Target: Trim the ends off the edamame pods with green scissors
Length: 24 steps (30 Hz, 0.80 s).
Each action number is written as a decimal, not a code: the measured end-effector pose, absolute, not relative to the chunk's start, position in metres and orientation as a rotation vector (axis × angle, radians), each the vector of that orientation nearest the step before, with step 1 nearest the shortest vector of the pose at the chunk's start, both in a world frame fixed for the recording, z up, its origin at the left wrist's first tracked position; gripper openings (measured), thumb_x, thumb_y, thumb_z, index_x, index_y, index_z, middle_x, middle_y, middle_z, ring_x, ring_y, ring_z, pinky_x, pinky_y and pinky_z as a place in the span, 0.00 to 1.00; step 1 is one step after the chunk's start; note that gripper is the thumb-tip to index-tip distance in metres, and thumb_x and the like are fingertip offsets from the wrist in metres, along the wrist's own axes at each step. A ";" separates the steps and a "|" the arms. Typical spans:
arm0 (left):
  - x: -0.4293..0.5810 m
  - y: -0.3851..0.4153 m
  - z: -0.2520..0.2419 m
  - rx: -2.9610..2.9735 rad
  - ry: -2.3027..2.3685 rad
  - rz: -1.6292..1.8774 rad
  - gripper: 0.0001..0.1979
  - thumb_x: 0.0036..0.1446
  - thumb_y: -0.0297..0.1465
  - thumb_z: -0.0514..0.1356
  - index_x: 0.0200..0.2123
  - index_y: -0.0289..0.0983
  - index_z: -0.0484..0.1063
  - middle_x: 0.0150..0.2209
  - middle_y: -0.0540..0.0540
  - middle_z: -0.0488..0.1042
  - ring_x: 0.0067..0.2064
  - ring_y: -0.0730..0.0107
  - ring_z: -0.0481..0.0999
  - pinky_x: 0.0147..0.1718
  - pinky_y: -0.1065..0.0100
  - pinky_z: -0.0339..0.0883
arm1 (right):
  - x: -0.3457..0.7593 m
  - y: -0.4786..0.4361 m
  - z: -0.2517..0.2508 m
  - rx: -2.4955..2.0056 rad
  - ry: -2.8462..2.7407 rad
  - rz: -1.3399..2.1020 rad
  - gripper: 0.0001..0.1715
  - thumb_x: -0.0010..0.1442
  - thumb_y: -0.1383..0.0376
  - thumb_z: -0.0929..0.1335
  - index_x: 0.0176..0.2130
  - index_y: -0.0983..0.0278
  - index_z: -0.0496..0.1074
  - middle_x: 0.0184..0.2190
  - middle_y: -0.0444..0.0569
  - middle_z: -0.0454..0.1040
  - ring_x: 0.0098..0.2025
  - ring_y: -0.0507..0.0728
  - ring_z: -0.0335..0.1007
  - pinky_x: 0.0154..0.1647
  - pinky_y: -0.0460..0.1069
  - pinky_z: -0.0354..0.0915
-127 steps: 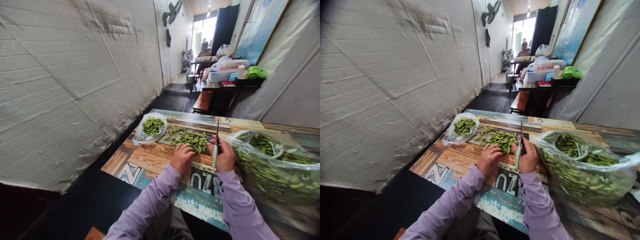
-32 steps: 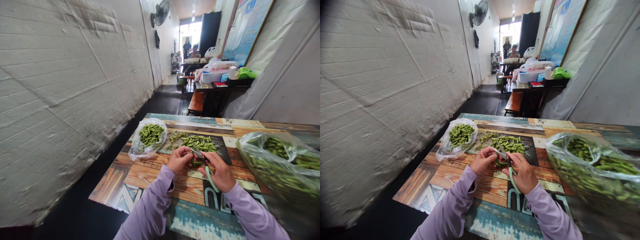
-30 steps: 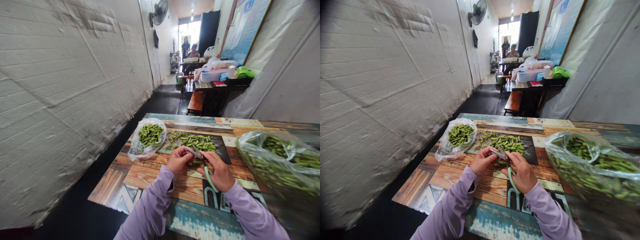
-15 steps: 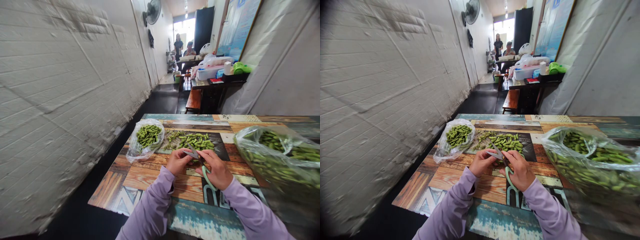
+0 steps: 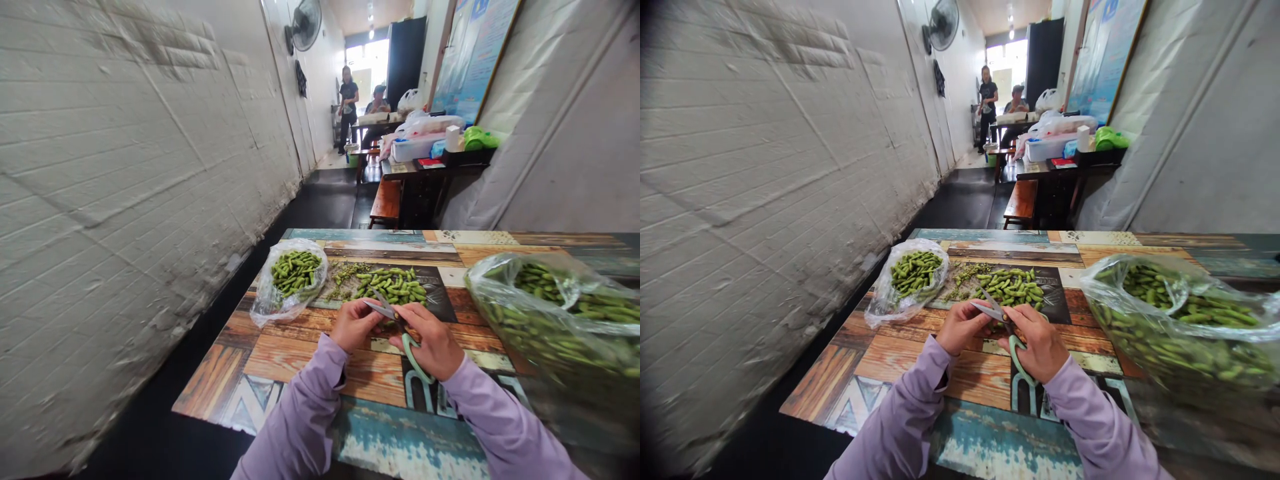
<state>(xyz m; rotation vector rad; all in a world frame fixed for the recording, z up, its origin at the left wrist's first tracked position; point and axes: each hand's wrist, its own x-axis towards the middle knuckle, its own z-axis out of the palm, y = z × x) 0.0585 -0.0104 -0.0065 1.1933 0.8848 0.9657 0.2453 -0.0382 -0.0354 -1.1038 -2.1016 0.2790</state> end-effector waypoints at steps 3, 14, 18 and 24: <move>0.057 -0.010 -0.005 1.217 0.890 0.953 0.21 0.43 0.43 0.66 0.32 0.30 0.75 0.28 0.45 0.74 0.28 0.72 0.71 0.24 0.73 0.66 | 0.246 -0.038 -0.034 -1.101 -2.114 0.296 0.31 0.55 0.63 0.68 0.57 0.59 0.62 0.45 0.53 0.69 0.45 0.59 0.69 0.45 0.53 0.69; 0.053 -0.005 -0.010 1.396 0.921 1.035 0.16 0.46 0.40 0.66 0.29 0.32 0.75 0.29 0.45 0.73 0.32 0.70 0.71 0.31 0.69 0.65 | 0.247 -0.039 -0.036 -1.147 -2.112 0.301 0.26 0.57 0.61 0.67 0.55 0.60 0.64 0.43 0.52 0.71 0.39 0.56 0.71 0.39 0.49 0.70; 0.050 0.000 -0.013 1.374 0.988 1.204 0.13 0.44 0.38 0.67 0.28 0.33 0.73 0.27 0.47 0.72 0.31 0.72 0.70 0.31 0.71 0.64 | 0.248 -0.037 -0.040 -1.265 -2.002 0.280 0.26 0.56 0.59 0.68 0.54 0.60 0.65 0.44 0.52 0.70 0.36 0.55 0.71 0.38 0.50 0.71; 0.050 0.002 -0.013 0.909 0.757 1.169 0.18 0.46 0.40 0.66 0.32 0.35 0.63 0.33 0.46 0.75 0.26 0.73 0.74 0.23 0.72 0.66 | 0.250 -0.034 -0.046 -1.285 -1.886 0.317 0.25 0.57 0.60 0.67 0.54 0.61 0.64 0.46 0.53 0.68 0.33 0.53 0.70 0.37 0.50 0.71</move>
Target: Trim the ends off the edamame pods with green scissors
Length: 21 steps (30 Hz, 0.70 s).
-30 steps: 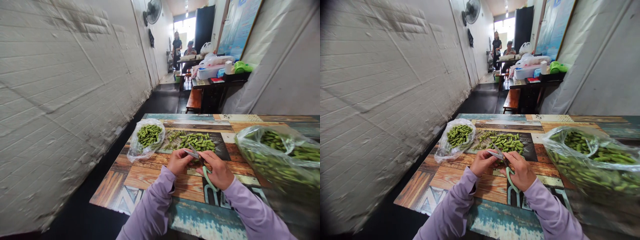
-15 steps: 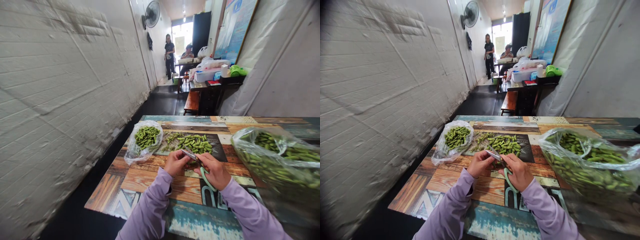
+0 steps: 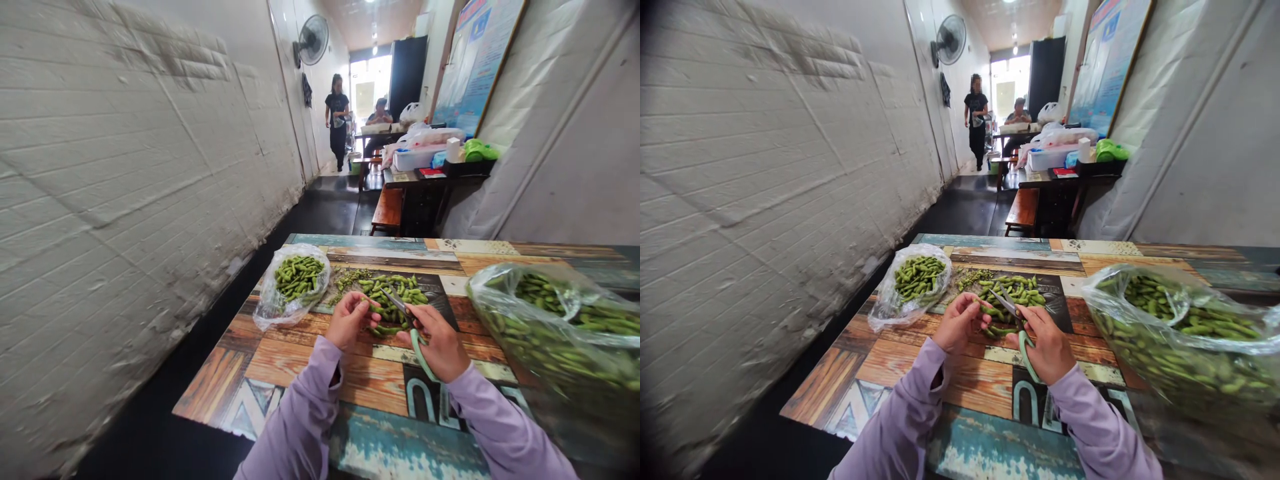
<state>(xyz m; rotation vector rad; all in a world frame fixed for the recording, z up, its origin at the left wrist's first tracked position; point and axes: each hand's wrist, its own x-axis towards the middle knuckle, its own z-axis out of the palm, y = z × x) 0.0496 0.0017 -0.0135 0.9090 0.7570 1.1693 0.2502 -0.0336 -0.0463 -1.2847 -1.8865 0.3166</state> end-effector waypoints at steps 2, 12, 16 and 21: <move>0.049 0.001 -0.012 0.818 0.706 1.183 0.19 0.45 0.38 0.67 0.32 0.35 0.62 0.33 0.45 0.76 0.28 0.72 0.76 0.26 0.72 0.68 | 0.251 -0.033 -0.048 -1.300 -1.865 0.287 0.26 0.56 0.60 0.67 0.54 0.62 0.64 0.46 0.53 0.68 0.35 0.54 0.71 0.39 0.50 0.71; 0.050 -0.001 -0.014 0.709 0.677 1.208 0.19 0.40 0.31 0.70 0.32 0.34 0.64 0.29 0.49 0.75 0.28 0.73 0.76 0.27 0.73 0.69 | 0.245 -0.034 -0.048 -1.218 -1.969 0.244 0.29 0.55 0.60 0.67 0.56 0.61 0.62 0.47 0.53 0.68 0.44 0.58 0.71 0.46 0.53 0.70; 0.052 -0.001 -0.019 0.757 0.685 1.159 0.18 0.39 0.31 0.71 0.32 0.33 0.68 0.25 0.48 0.75 0.27 0.74 0.75 0.28 0.74 0.67 | 0.241 -0.035 -0.049 -1.164 -2.000 0.245 0.30 0.54 0.59 0.68 0.56 0.60 0.63 0.47 0.53 0.69 0.45 0.58 0.71 0.46 0.53 0.70; 0.055 -0.003 -0.022 0.905 0.727 0.976 0.20 0.39 0.37 0.70 0.34 0.31 0.72 0.24 0.47 0.74 0.23 0.76 0.72 0.25 0.73 0.65 | 0.241 -0.036 -0.048 -1.154 -2.015 0.280 0.30 0.55 0.60 0.68 0.56 0.60 0.62 0.47 0.53 0.69 0.45 0.58 0.71 0.46 0.54 0.70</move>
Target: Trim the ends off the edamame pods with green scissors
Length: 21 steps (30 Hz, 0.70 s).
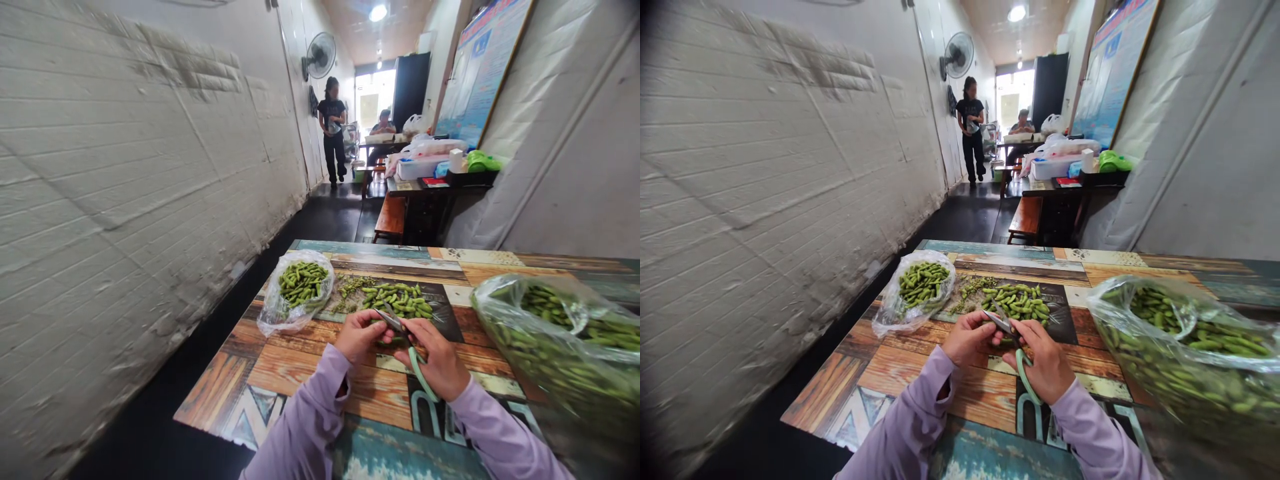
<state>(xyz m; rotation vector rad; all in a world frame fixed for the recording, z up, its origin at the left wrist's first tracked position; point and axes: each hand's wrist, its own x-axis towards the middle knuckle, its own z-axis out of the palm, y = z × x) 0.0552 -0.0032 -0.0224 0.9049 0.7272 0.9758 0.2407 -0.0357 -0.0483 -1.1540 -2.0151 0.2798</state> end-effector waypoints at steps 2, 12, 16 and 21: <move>0.057 -0.005 -0.023 0.992 0.757 0.916 0.20 0.41 0.40 0.69 0.32 0.31 0.73 0.22 0.48 0.72 0.22 0.77 0.70 0.23 0.73 0.64 | 0.241 -0.036 -0.046 -1.157 -2.021 0.291 0.29 0.55 0.61 0.68 0.55 0.60 0.62 0.47 0.54 0.69 0.44 0.58 0.71 0.46 0.54 0.70; 0.055 -0.002 -0.020 1.198 0.827 0.900 0.23 0.52 0.49 0.57 0.25 0.33 0.68 0.18 0.53 0.62 0.16 0.84 0.57 0.15 0.76 0.46 | 0.241 -0.038 -0.039 -1.214 -1.943 0.294 0.26 0.55 0.61 0.68 0.53 0.61 0.65 0.46 0.53 0.70 0.41 0.57 0.71 0.41 0.52 0.71; 0.055 -0.003 -0.018 1.075 0.850 0.947 0.21 0.47 0.46 0.63 0.34 0.33 0.70 0.24 0.52 0.67 0.18 0.83 0.62 0.16 0.77 0.51 | 0.243 -0.037 -0.040 -1.252 -1.884 0.337 0.25 0.55 0.61 0.67 0.53 0.62 0.65 0.45 0.53 0.69 0.39 0.56 0.72 0.39 0.51 0.72; 0.056 -0.004 -0.016 1.045 0.812 1.033 0.20 0.44 0.43 0.66 0.31 0.34 0.65 0.23 0.52 0.70 0.20 0.80 0.65 0.20 0.75 0.56 | 0.243 -0.037 -0.041 -1.246 -1.895 0.325 0.26 0.56 0.61 0.67 0.53 0.62 0.64 0.46 0.54 0.69 0.43 0.58 0.71 0.42 0.52 0.71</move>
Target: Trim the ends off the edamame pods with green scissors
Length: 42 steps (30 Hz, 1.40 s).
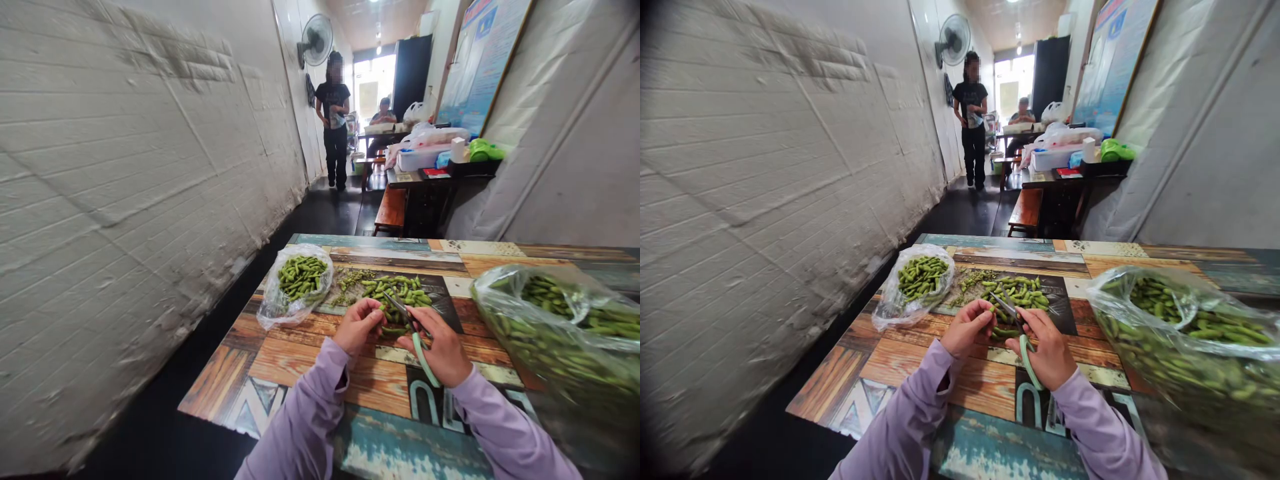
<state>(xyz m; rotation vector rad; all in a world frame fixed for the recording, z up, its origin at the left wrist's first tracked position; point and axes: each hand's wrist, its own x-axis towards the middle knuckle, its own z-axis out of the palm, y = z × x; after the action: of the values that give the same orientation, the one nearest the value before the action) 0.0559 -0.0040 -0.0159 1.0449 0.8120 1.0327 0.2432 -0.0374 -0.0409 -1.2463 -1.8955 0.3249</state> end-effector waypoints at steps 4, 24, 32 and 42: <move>0.057 -0.004 -0.016 1.050 0.792 1.080 0.20 0.43 0.43 0.67 0.29 0.34 0.65 0.23 0.51 0.69 0.22 0.79 0.65 0.24 0.74 0.58 | 0.241 -0.038 -0.042 -1.188 -1.979 0.285 0.29 0.54 0.60 0.69 0.55 0.60 0.63 0.47 0.53 0.68 0.47 0.59 0.69 0.47 0.54 0.69; 0.059 -0.007 -0.012 1.214 0.817 1.100 0.17 0.43 0.41 0.67 0.29 0.32 0.70 0.25 0.49 0.69 0.27 0.75 0.66 0.29 0.72 0.58 | 0.233 -0.042 -0.035 -1.145 -1.997 0.386 0.31 0.52 0.65 0.69 0.56 0.59 0.63 0.47 0.53 0.68 0.45 0.59 0.70 0.45 0.54 0.71; 0.060 -0.009 -0.010 1.195 0.784 1.115 0.17 0.43 0.40 0.68 0.27 0.33 0.69 0.24 0.51 0.67 0.27 0.76 0.65 0.29 0.72 0.58 | 0.233 -0.043 -0.039 -1.128 -2.003 0.371 0.29 0.55 0.63 0.68 0.55 0.59 0.63 0.45 0.53 0.69 0.34 0.55 0.70 0.37 0.52 0.72; 0.057 -0.006 -0.013 1.175 0.756 1.067 0.17 0.44 0.40 0.67 0.26 0.33 0.67 0.22 0.51 0.67 0.24 0.78 0.66 0.27 0.73 0.59 | 0.237 -0.043 -0.040 -1.117 -2.068 0.356 0.27 0.59 0.60 0.66 0.57 0.58 0.61 0.43 0.52 0.70 0.34 0.55 0.71 0.38 0.51 0.71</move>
<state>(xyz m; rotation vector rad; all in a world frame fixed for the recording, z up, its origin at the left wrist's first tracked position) 0.0567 -0.0062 -0.0127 1.1752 0.7561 1.0668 0.2366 -0.0426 -0.0396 -1.1174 -2.0679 0.3560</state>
